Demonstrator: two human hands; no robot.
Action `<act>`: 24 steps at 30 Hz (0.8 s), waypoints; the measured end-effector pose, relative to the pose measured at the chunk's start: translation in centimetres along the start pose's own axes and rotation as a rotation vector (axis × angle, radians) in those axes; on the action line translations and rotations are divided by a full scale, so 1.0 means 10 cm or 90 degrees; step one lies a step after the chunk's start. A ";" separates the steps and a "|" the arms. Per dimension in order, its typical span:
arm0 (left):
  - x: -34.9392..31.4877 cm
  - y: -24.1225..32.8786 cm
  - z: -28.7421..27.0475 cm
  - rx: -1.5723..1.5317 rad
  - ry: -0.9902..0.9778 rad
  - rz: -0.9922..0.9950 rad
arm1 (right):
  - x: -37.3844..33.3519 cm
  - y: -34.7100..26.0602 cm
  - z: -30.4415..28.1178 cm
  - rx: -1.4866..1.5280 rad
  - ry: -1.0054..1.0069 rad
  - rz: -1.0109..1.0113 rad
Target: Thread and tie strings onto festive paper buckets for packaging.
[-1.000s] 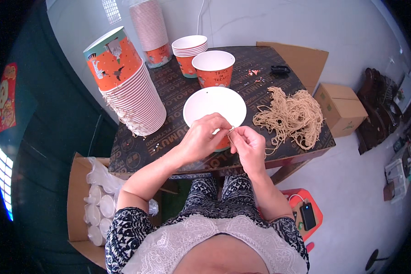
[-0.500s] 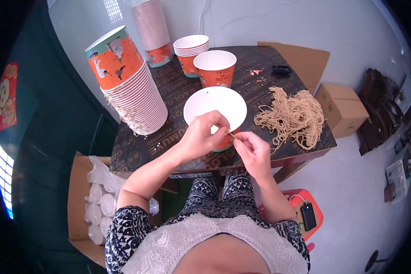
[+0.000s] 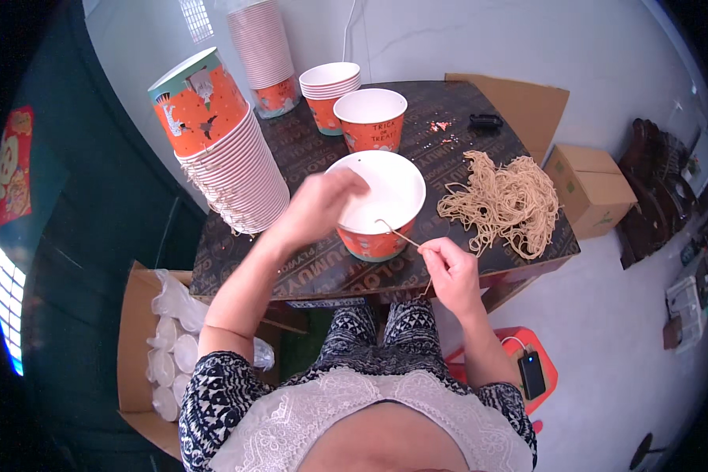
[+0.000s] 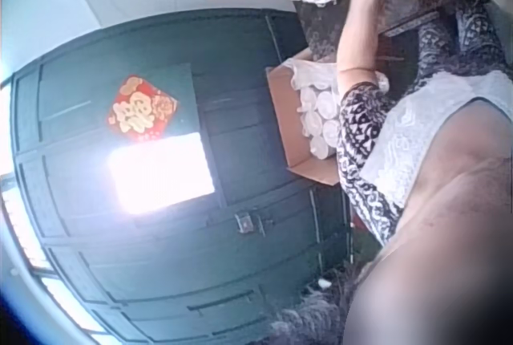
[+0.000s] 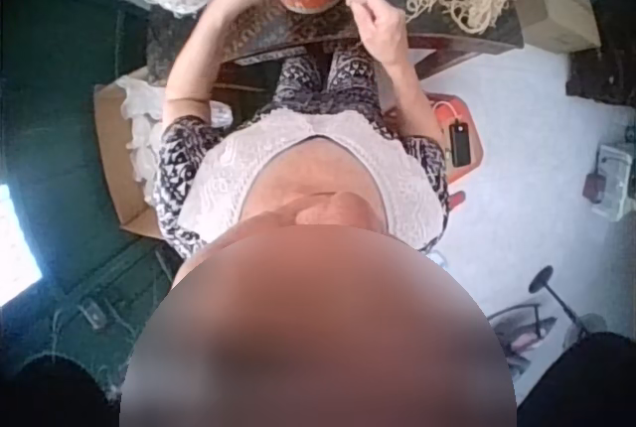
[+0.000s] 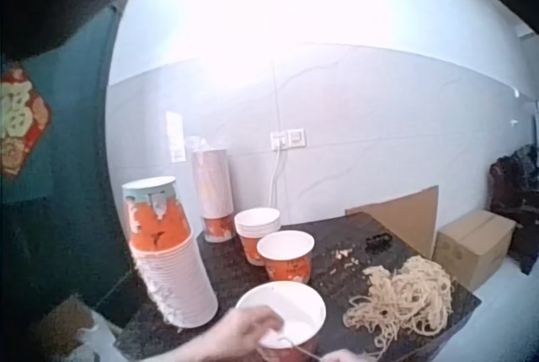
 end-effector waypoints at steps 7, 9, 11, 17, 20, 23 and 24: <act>0.09 -0.54 -0.23 0.313 -0.116 0.119 | 0.08 0.11 -0.10 0.088 0.004 0.064; 0.06 -0.58 -0.25 0.320 -0.162 0.161 | 0.09 0.15 -0.12 0.098 0.009 0.062; -0.01 -0.52 -0.31 0.346 -0.166 0.155 | 0.09 0.20 -0.17 0.155 0.017 0.093; -0.20 -0.03 -0.17 0.346 -0.134 0.216 | 0.07 -0.15 -0.25 0.375 0.013 0.149; -0.21 0.24 0.15 0.298 -0.094 0.191 | 0.02 -0.33 -0.18 0.409 0.028 0.105; -0.17 0.40 0.51 0.135 0.005 0.100 | -0.01 -0.45 -0.05 0.490 -0.021 0.103; -0.14 0.47 0.60 0.058 0.059 0.075 | -0.01 -0.49 -0.01 0.527 -0.022 0.102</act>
Point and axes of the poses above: each hand's wrist, its own x-axis towards the middle knuckle, its own z-axis out of the palm, y = z × x, the point moved 1 cm from there along x, towards the middle knuckle, and after that the axes turned 2 degrees about z, right-handed, at the moved point
